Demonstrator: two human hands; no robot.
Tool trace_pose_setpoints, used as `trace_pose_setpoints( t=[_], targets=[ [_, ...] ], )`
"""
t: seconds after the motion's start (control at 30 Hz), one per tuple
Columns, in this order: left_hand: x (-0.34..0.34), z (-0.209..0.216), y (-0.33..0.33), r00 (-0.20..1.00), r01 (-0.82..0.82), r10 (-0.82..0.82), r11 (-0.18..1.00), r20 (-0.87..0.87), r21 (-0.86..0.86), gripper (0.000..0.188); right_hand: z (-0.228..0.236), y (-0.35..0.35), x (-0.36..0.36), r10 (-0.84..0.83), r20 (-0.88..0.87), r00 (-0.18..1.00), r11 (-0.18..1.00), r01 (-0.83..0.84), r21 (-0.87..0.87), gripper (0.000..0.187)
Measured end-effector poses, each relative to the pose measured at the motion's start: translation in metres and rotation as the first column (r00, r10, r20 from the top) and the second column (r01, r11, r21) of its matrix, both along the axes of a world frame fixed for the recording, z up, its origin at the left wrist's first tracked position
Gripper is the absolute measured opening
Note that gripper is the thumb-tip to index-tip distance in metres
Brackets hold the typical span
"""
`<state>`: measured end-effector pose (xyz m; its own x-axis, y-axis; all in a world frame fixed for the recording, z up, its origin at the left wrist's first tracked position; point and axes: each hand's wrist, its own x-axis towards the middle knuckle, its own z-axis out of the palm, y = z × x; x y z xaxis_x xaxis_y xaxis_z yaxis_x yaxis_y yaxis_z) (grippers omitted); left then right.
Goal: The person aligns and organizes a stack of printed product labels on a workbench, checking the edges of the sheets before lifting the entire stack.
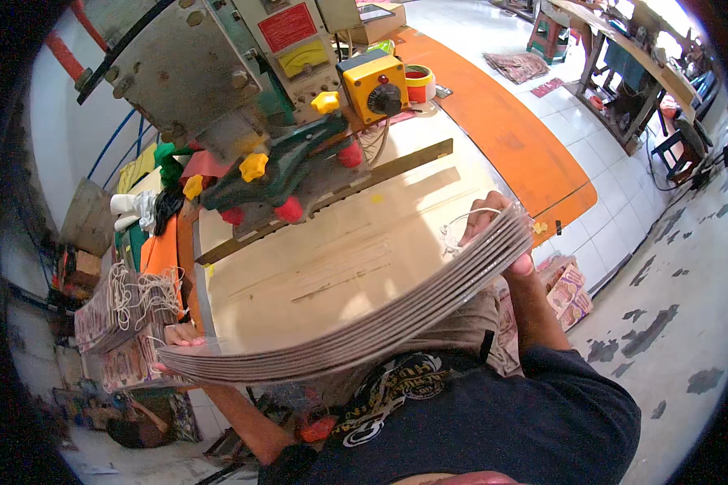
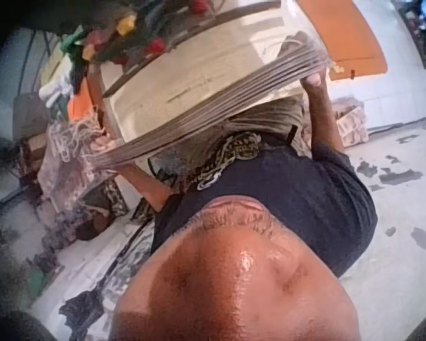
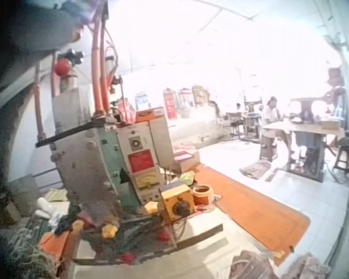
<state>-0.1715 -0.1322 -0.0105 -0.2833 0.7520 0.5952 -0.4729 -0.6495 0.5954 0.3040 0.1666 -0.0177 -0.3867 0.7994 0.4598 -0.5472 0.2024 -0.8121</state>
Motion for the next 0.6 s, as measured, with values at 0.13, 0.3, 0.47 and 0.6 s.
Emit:
trace_pose_setpoints(
  t=[0.13, 0.3, 0.47, 0.6],
  targets=[
    [-0.002, 0.007, -0.006, 0.995, -0.056, 0.049, 0.996, -0.088, -0.07, 0.07, 0.005, -0.002, -0.001, 0.143, -0.018, 0.99, 0.989, -0.143, -0.048, 0.093],
    [-0.004, -0.017, -0.005, 0.989, 0.122, -0.114, 0.988, 0.09, -0.095, 0.072, 0.004, -0.001, -0.007, 0.219, 0.098, 0.971, 0.975, -0.214, -0.055, 0.093],
    [-0.019, -0.037, -0.02, 0.59, -0.569, 0.763, 0.625, 0.264, -0.534, 0.082, -0.022, 0.02, 0.002, 0.029, 0.102, 0.994, 0.999, -0.032, 0.031, 0.079],
    [0.004, 0.0, -0.002, 0.647, -0.645, 0.743, 0.414, -0.171, -0.642, 0.087, -0.028, 0.025, 0.004, -0.315, 0.232, 0.92, 0.939, 0.338, -0.063, 0.084]
  ],
)
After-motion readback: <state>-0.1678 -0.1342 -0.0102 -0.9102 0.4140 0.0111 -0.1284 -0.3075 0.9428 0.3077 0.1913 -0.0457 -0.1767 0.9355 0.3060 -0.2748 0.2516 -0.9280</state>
